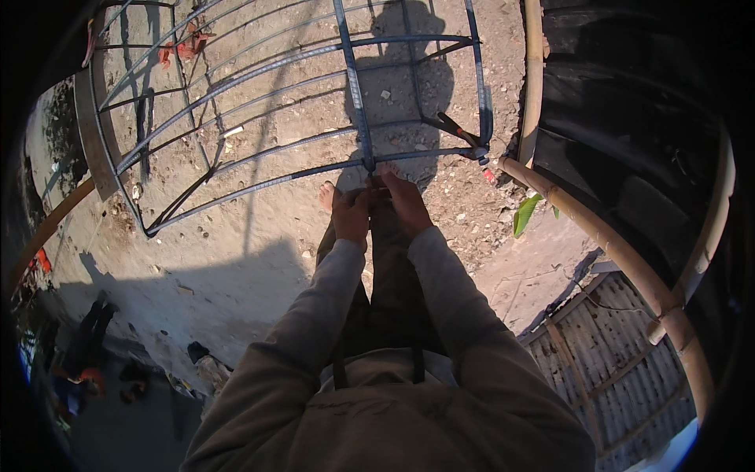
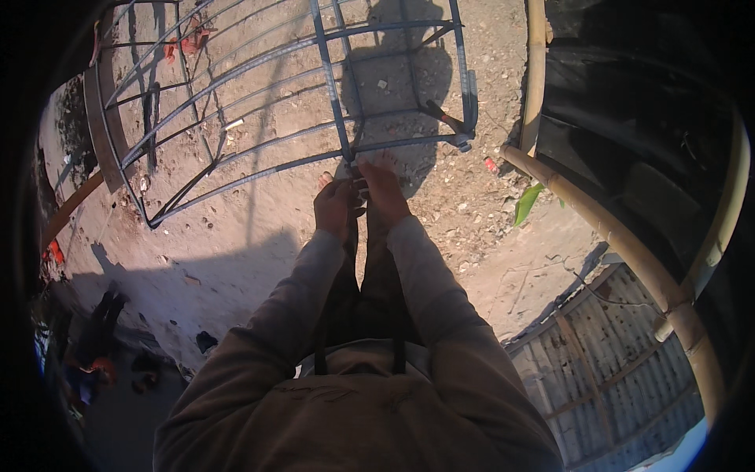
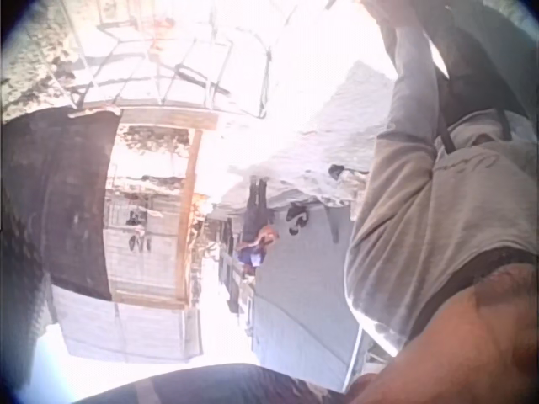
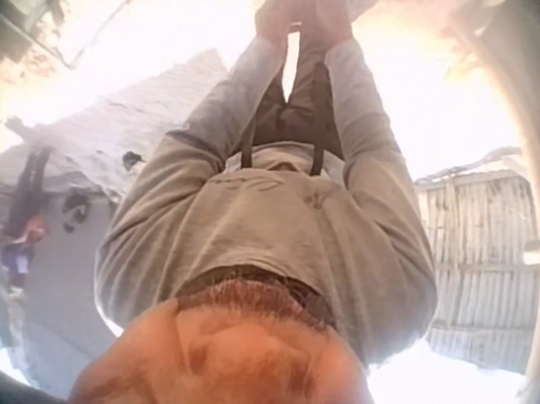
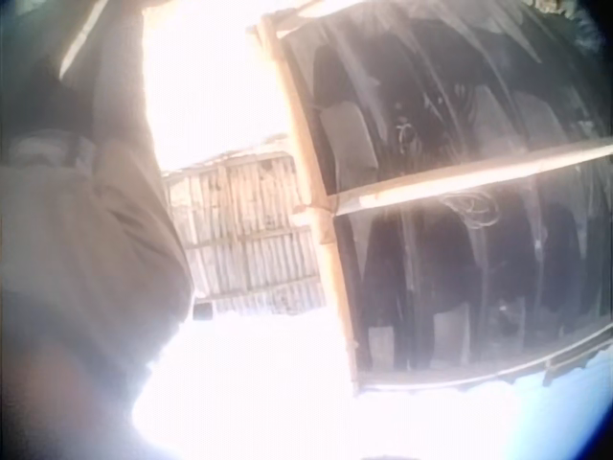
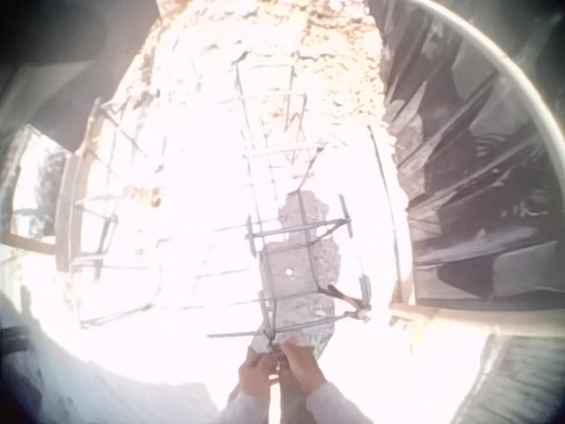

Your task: The person ties metal rebar together with wire to form a structural cage. They use pliers to twist and secure thin wire around the rebar intersections.

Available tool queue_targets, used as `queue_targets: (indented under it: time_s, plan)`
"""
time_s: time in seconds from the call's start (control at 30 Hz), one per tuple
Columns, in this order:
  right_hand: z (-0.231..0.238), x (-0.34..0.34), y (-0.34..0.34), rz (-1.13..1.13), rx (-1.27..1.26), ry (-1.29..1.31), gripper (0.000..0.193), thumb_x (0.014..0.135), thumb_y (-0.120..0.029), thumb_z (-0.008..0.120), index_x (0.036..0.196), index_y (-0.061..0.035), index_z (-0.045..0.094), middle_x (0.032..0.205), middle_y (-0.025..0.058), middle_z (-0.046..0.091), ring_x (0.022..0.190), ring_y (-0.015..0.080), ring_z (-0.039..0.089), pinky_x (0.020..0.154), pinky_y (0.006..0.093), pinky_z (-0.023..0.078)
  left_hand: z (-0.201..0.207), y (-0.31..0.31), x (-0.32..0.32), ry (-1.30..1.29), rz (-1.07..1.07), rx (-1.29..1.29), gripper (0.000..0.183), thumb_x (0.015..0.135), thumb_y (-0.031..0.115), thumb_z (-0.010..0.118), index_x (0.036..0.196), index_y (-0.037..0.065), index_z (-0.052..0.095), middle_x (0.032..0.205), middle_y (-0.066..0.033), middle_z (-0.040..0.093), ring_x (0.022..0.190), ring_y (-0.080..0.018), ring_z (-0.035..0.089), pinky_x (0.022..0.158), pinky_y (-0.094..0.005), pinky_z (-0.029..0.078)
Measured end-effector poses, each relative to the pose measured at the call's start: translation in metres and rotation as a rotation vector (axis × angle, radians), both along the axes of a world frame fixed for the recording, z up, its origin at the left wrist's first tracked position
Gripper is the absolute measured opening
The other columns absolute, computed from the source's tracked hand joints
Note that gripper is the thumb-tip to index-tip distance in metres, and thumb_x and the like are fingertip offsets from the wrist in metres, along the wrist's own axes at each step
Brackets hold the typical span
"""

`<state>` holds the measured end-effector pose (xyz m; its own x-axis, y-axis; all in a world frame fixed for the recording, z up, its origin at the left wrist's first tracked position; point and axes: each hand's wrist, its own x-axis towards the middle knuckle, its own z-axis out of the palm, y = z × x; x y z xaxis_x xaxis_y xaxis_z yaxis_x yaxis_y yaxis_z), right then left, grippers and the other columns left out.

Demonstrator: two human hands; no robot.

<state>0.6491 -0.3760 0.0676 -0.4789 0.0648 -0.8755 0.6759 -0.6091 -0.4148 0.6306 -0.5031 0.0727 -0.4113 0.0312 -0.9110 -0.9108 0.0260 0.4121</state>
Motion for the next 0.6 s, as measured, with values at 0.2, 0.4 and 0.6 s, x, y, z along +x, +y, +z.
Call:
queue_targets:
  time_s: [0.2, 0.4, 0.6]
  plan:
    - [-0.006, -0.002, -0.007, -0.010, 0.065, 0.119, 0.030, 0.090, -0.029, 0.067, 0.093, 0.0004, 0.068, 0.079, 0.0042, 0.067, 0.071, 0.0158, 0.062, 0.065, 0.0311, 0.048, 0.015, -0.036, 0.004, 0.042, -0.076, -0.090, 0.023, 0.093, 0.016, 0.056, 0.105, 0.000, 0.067, 0.089, -0.0072, 0.068, 0.081, -0.0148, 0.063, 0.070, -0.0285, 0.051]
    - [0.002, -0.024, -0.014, 0.643, 1.162, 0.327, 0.035, 0.076, -0.028, 0.079, 0.089, 0.0018, 0.065, 0.071, 0.0055, 0.064, 0.067, 0.0160, 0.060, 0.059, 0.0329, 0.048, -0.015, -0.053, 0.025, 0.102, -0.125, -0.101, 0.020, 0.093, 0.015, 0.057, 0.104, 0.001, 0.067, 0.083, -0.0048, 0.065, 0.072, -0.0125, 0.062, 0.063, -0.0271, 0.052]
    - [0.020, 0.022, 0.016, 0.203, 0.907, 0.174, 0.071, 0.067, -0.020, 0.084, 0.125, -0.0012, 0.047, 0.119, 0.0129, 0.051, 0.101, 0.0241, 0.056, 0.083, 0.0378, 0.048, 0.007, -0.053, 0.016, 0.160, -0.132, -0.090, 0.016, 0.089, 0.010, 0.059, 0.098, 0.000, 0.067, 0.079, -0.0021, 0.065, 0.066, -0.0074, 0.056, 0.059, -0.0233, 0.046]
